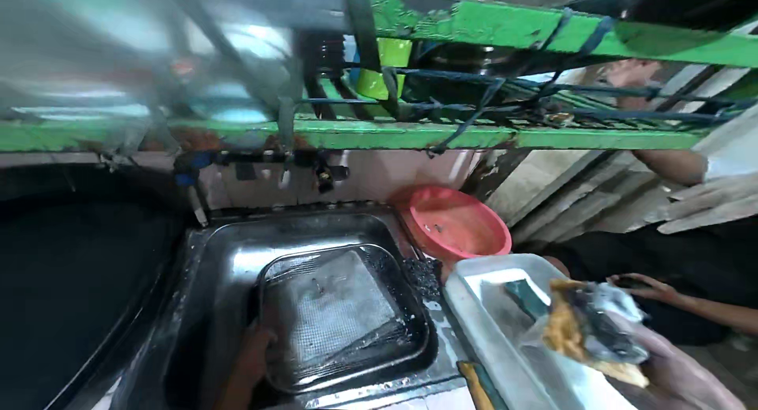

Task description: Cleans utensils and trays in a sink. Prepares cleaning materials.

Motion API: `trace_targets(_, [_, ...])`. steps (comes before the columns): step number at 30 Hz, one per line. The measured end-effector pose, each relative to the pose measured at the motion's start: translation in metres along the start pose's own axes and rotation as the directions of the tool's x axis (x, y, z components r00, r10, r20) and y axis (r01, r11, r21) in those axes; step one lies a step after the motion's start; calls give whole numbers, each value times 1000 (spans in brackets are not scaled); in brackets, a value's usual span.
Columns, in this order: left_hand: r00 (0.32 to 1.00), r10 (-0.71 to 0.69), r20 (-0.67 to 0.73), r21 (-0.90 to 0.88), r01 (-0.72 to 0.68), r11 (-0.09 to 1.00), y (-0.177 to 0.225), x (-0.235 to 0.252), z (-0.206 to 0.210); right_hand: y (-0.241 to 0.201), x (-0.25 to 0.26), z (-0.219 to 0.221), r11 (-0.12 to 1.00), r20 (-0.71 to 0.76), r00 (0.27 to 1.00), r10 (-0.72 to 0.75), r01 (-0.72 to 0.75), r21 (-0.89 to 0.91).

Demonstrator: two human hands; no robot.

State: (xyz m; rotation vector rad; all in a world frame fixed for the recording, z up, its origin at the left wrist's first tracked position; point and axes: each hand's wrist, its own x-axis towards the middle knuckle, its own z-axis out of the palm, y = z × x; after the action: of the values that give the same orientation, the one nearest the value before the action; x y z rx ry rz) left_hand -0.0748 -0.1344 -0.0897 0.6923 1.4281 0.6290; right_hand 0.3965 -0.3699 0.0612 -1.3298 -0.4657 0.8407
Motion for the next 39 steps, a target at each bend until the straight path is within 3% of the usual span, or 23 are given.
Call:
trace_targets(2, [999, 31, 24, 12, -31, 999, -12, 1, -3, -7, -4, 19, 970, 158, 986, -46, 6, 242])
trace_targets(6, [994, 83, 77, -23, -82, 996, -22, -5, -6, 11, 9, 90, 951, 307, 952, 10, -104, 291])
trace_targets(11, [996, 72, 47, -46, -70, 997, -17, -5, -4, 21, -3, 237, 945, 120, 976, 184, -209, 252])
trace_targets(14, [992, 103, 70, -61, -99, 993, -21, 2, -5, 34, -7, 284, 935, 203, 960, 195, -244, 256])
trace_targets(16, [992, 96, 77, -71, -90, 993, -19, 2, -4, 39, -12, 301, 939, 182, 958, 220, -259, 226])
trace_targets(19, [996, 44, 73, -62, -39, 997, -12, 1, -2, 43, -7, 282, 963, 97, 970, 222, -233, 135])
trace_targets(23, [1000, 18, -6, -84, -18, 996, -13, 2, 0, 28, 1, 183, 973, -49, 997, -61, 48, -227])
trace_targets(27, [1000, 21, 7, -117, -20, 993, -7, -2, 3, 24, -10, 71, 782, -169, 981, -96, -31, -623])
trace_targets(30, [998, 43, 38, -162, -37, 986, -11, 2, 3, 38, -17, 24, 545, -185, 981, -57, -125, -829])
trace_targets(33, [998, 46, 31, -161, -41, 986, -18, 7, -2, 36, -14, 30, 310, -55, 996, -69, -31, -950])
trace_targets(37, [996, 82, 28, -96, -79, 992, -12, -6, -4, 24, 1, 109, 231, 283, 896, -343, 372, -899])
trace_targets(39, [996, 85, 20, -72, -84, 994, -11, -8, -4, 29, 20, 154, 274, 348, 887, -303, 431, -860])
